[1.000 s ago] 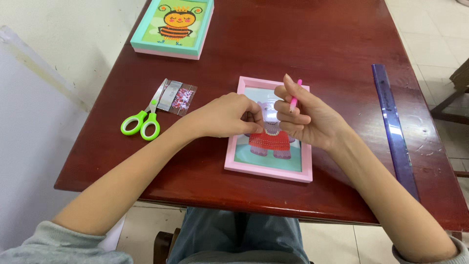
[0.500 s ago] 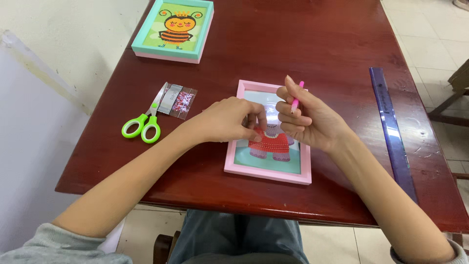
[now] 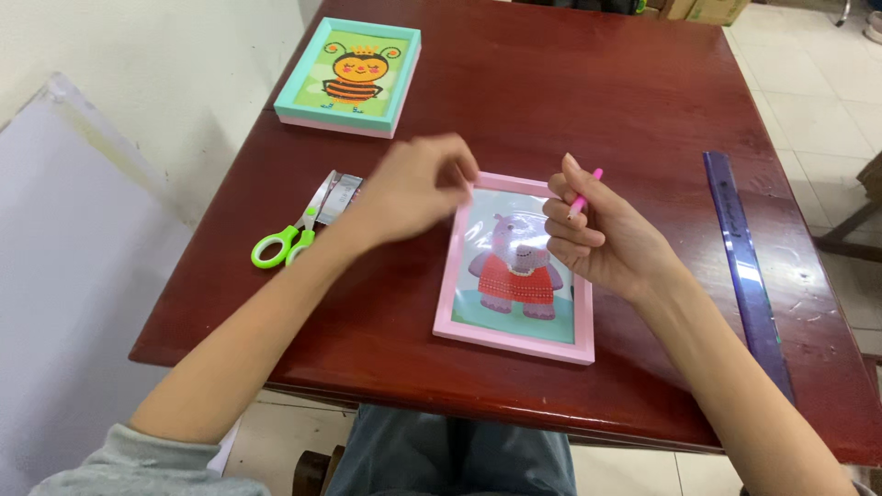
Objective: The person measures a pink-framed diamond art picture of a hippo using a ruler, then uses a pink stylus to place small red gems onto the sticky surface. The person also cuts open a packet of gems with scissors and continues placing gems on the artwork.
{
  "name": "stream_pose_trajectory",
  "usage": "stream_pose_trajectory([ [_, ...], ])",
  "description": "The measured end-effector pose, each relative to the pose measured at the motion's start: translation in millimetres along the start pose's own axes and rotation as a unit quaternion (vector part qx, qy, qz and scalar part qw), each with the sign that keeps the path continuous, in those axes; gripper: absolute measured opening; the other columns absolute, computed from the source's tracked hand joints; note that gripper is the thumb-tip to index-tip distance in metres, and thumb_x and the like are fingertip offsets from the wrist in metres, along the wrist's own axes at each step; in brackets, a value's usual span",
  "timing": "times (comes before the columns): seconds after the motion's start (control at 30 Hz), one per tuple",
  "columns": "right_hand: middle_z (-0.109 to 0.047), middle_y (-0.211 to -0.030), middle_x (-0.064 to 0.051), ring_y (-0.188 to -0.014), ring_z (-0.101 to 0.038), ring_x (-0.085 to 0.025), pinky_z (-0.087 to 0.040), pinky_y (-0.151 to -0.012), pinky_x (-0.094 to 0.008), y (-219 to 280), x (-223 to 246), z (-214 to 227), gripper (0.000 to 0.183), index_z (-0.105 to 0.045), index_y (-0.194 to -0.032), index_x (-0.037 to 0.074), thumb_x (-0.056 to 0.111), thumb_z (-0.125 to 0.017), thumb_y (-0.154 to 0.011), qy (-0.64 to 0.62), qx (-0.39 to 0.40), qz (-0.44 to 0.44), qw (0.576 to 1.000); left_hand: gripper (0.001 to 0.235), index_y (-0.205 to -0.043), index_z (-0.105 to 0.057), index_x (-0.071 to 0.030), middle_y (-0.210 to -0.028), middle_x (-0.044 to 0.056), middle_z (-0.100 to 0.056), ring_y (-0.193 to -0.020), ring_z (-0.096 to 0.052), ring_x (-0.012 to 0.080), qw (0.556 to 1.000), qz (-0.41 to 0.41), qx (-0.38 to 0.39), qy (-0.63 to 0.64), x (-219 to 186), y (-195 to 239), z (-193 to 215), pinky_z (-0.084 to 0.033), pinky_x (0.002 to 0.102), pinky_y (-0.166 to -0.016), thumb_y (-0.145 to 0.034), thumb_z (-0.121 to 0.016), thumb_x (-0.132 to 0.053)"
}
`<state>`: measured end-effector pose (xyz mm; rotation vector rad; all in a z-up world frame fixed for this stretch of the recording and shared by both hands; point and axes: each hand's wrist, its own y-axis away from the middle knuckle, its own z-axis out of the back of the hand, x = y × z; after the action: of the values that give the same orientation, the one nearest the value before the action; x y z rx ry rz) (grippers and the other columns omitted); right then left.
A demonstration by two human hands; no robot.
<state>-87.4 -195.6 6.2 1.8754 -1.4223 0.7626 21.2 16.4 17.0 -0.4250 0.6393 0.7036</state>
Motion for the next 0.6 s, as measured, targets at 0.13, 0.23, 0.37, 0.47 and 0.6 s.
stream_pose_trajectory([
  [0.13,-0.036,-0.058,0.006,-0.039,-0.033,0.001,-0.031,-0.038,-0.014,3.5,-1.6,-8.4,0.035,-0.043,-0.079,0.014,0.04,-0.046,-0.103,0.029,-0.018,0.007,0.999,0.018,-0.09,-0.07,-0.024,-0.081,-0.005,-0.072,-0.076,-0.069,0.0158,0.995,0.077,-0.051,-0.021,16.0,-2.4,18.2,-0.05,0.029,-0.071,-0.076,-0.07,-0.012],
  [0.23,-0.038,-0.058,0.004,-0.039,-0.032,-0.002,-0.03,-0.039,-0.017,3.4,-3.8,-9.4,0.036,-0.044,-0.081,0.014,0.044,-0.046,-0.102,0.091,-0.045,0.019,0.995,0.015,-0.09,-0.073,-0.016,-0.08,0.002,-0.073,-0.069,-0.07,0.0138,0.996,0.082,-0.031,-0.001,26.0,-4.8,14.6,-0.053,0.027,-0.069,-0.081,-0.066,-0.005],
  [0.37,-0.044,-0.059,0.0,-0.038,-0.037,-0.005,-0.034,-0.039,-0.02,2.8,-10.3,-12.5,0.046,-0.046,-0.082,0.013,0.053,-0.035,-0.102,0.2,-0.043,0.048,0.978,0.014,-0.093,-0.074,-0.014,-0.081,0.006,-0.073,-0.07,-0.07,0.0166,0.998,0.057,-0.004,0.008,41.5,-15.3,4.1,-0.054,0.031,-0.07,-0.082,-0.067,-0.007],
  [0.47,-0.045,-0.056,-0.007,-0.037,-0.039,-0.011,-0.037,-0.038,-0.023,5.2,-14.0,-16.9,0.054,-0.046,-0.08,0.01,0.059,-0.031,-0.099,0.239,-0.03,0.05,0.969,0.011,-0.091,-0.075,-0.016,-0.079,0.004,-0.073,-0.076,-0.071,0.0189,0.997,0.069,0.006,0.017,38.5,-12.7,6.6,-0.054,0.032,-0.072,-0.084,-0.067,-0.015],
  [0.6,-0.048,-0.056,-0.011,-0.033,-0.037,-0.012,-0.036,-0.035,-0.025,3.8,-17.5,-15.9,0.053,-0.043,-0.08,0.009,0.057,-0.032,-0.1,0.249,-0.047,0.02,0.967,0.019,-0.094,-0.076,-0.017,-0.087,0.008,-0.069,-0.08,-0.067,0.0234,0.998,0.046,-0.033,0.038,40.5,-13.2,9.7,-0.052,0.036,-0.077,-0.093,-0.058,-0.024],
])
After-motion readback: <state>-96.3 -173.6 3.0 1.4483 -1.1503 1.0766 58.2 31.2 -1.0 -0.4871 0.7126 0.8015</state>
